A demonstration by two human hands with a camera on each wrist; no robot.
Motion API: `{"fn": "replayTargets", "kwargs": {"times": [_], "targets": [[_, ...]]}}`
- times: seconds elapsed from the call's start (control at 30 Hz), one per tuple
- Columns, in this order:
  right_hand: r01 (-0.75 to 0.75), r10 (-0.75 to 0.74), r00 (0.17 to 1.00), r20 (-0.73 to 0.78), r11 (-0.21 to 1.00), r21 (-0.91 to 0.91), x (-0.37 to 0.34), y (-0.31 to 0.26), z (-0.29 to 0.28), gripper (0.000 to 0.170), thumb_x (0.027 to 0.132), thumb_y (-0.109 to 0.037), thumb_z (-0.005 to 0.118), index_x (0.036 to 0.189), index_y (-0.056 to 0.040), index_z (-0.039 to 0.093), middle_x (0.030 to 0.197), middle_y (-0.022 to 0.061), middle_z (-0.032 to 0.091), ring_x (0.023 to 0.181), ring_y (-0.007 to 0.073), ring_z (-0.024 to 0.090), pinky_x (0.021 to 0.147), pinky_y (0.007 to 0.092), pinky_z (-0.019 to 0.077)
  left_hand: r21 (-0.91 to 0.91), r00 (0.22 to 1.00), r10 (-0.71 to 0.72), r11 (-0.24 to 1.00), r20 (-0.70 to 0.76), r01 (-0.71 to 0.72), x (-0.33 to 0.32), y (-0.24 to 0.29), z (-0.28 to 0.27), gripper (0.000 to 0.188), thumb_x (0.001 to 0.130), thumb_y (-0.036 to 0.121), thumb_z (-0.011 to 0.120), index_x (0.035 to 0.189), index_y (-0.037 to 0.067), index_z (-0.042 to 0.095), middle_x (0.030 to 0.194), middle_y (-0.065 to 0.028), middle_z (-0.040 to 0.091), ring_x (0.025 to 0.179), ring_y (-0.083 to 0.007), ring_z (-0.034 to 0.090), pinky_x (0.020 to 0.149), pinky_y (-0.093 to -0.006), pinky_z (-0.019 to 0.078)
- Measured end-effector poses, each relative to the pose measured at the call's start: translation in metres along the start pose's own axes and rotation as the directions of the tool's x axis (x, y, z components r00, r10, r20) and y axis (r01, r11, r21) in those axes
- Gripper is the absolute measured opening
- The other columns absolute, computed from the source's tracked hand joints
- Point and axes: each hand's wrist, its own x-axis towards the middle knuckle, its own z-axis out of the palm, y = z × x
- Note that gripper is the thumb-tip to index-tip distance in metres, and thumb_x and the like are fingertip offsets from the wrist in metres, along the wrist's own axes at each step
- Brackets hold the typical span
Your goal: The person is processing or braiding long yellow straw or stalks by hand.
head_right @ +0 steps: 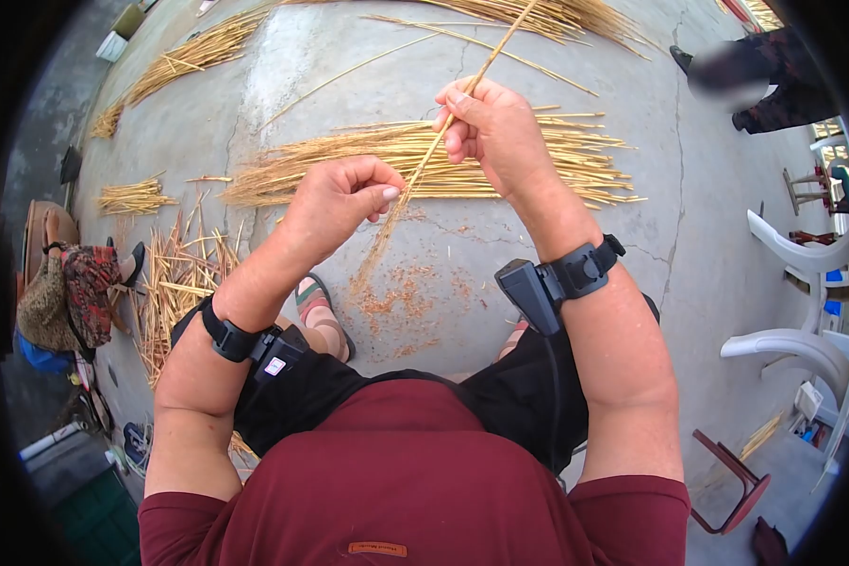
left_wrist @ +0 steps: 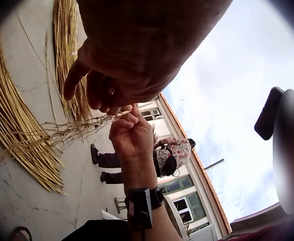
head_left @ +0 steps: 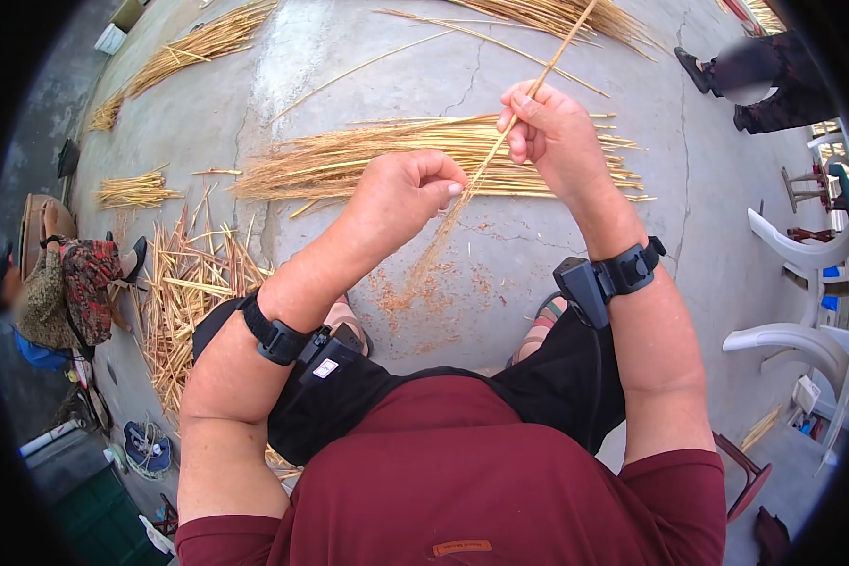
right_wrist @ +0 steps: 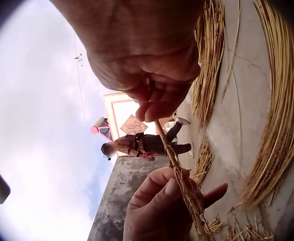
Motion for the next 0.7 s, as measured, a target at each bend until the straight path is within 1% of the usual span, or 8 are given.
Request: {"fn": "replayTargets", "kwargs": {"times": [0.1, 0.2, 0.3, 0.4, 0.53, 0.6, 0.63, 0.7], "targets": [[0.002, -0.002, 1.000, -0.016, 1.000, -0.029, 0.000, 0.001, 0.002, 0.017, 0.095, -0.018, 0.051, 0.096, -0.0024, 0.056, 0.077, 0.0040, 0.059, 0.053, 0.0052, 0.053, 0.047, 0.0180, 0.0450, 0.100, 0.999, 0.043, 0.994, -0.021, -0.040, -0.001, 0.002, 0.002, 0.008, 0.086, 0.008, 0.063, 0.092, 0.003, 0.066, 0.073, 0.0036, 0.059, 0.065, -0.0042, 0.052, 0.060, -0.0207, 0.0447], [0.010, -0.012, 0.999, -0.034, 0.998, -0.067, -0.001, 0.002, 0.003, 0.017, 0.095, -0.019, 0.052, 0.095, -0.0025, 0.057, 0.076, 0.0035, 0.059, 0.053, 0.0044, 0.053, 0.047, 0.0180, 0.0450, 0.136, 1.000, 0.005, 0.991, -0.005, -0.005, -0.002, 0.002, 0.003, 0.010, 0.085, 0.011, 0.065, 0.091, 0.003, 0.067, 0.073, 0.0036, 0.060, 0.066, -0.0036, 0.052, 0.061, -0.0207, 0.0443], [0.014, -0.017, 0.999, -0.041, 0.996, -0.087, -0.002, 0.003, 0.005, 0.018, 0.095, -0.020, 0.052, 0.095, -0.0028, 0.057, 0.076, 0.0029, 0.058, 0.053, 0.0040, 0.052, 0.047, 0.0179, 0.0450, 0.164, 1.000, -0.022, 0.986, -0.010, 0.024, -0.004, 0.008, 0.003, 0.012, 0.083, 0.012, 0.066, 0.091, 0.003, 0.067, 0.073, 0.0030, 0.061, 0.067, -0.0036, 0.053, 0.061, -0.0208, 0.0444], [0.012, -0.017, 0.999, -0.045, 0.994, -0.105, -0.003, 0.002, 0.009, 0.018, 0.095, -0.020, 0.052, 0.095, -0.0032, 0.057, 0.076, 0.0025, 0.058, 0.053, 0.0038, 0.052, 0.047, 0.0177, 0.0450, 0.192, 1.000, 0.018, 0.981, -0.023, -0.014, -0.002, 0.003, 0.004, 0.012, 0.083, 0.012, 0.066, 0.090, 0.003, 0.067, 0.073, 0.0028, 0.061, 0.066, -0.0037, 0.053, 0.061, -0.0211, 0.0448], [0.020, -0.024, 0.999, -0.041, 0.995, -0.100, -0.003, 0.003, 0.010, 0.017, 0.095, -0.020, 0.052, 0.095, -0.0035, 0.057, 0.076, 0.0021, 0.057, 0.053, 0.0039, 0.052, 0.046, 0.0180, 0.0455, 0.196, 0.999, 0.027, 0.980, -0.021, -0.023, -0.002, 0.003, 0.003, 0.011, 0.083, 0.012, 0.066, 0.090, 0.003, 0.067, 0.072, 0.0027, 0.061, 0.066, -0.0036, 0.052, 0.060, -0.0217, 0.0450], [0.025, -0.029, 0.999, -0.040, 0.995, -0.092, -0.003, 0.003, 0.011, 0.016, 0.094, -0.017, 0.053, 0.093, -0.0018, 0.058, 0.075, 0.0036, 0.059, 0.052, 0.0053, 0.054, 0.046, 0.0189, 0.0478, 0.209, 1.000, 0.023, 0.978, -0.021, -0.018, -0.002, 0.003, 0.003, 0.011, 0.083, 0.012, 0.066, 0.089, 0.003, 0.066, 0.071, 0.0034, 0.060, 0.066, -0.0030, 0.052, 0.060, -0.0220, 0.0449], [0.028, -0.032, 0.999, -0.040, 0.996, -0.088, -0.003, 0.004, 0.011, 0.015, 0.093, -0.016, 0.053, 0.092, -0.0010, 0.058, 0.075, 0.0044, 0.060, 0.052, 0.0060, 0.055, 0.046, 0.0193, 0.0489, 0.228, 0.999, 0.040, 0.973, -0.024, -0.034, -0.002, 0.002, 0.003, 0.009, 0.081, 0.010, 0.065, 0.086, 0.003, 0.065, 0.070, 0.0022, 0.060, 0.065, -0.0048, 0.053, 0.059, -0.0235, 0.0451], [0.018, -0.023, 0.999, -0.032, 0.988, -0.151, -0.005, 0.001, 0.014, 0.016, 0.094, -0.018, 0.053, 0.094, -0.0023, 0.057, 0.076, 0.0035, 0.059, 0.053, 0.0052, 0.053, 0.046, 0.0189, 0.0470, 0.264, 0.997, 0.074, 0.962, -0.028, -0.064, -0.001, 0.001, 0.005, 0.005, 0.079, 0.007, 0.062, 0.082, 0.003, 0.063, 0.067, -0.0002, 0.060, 0.062, -0.0084, 0.055, 0.057, -0.0264, 0.0454]]}}
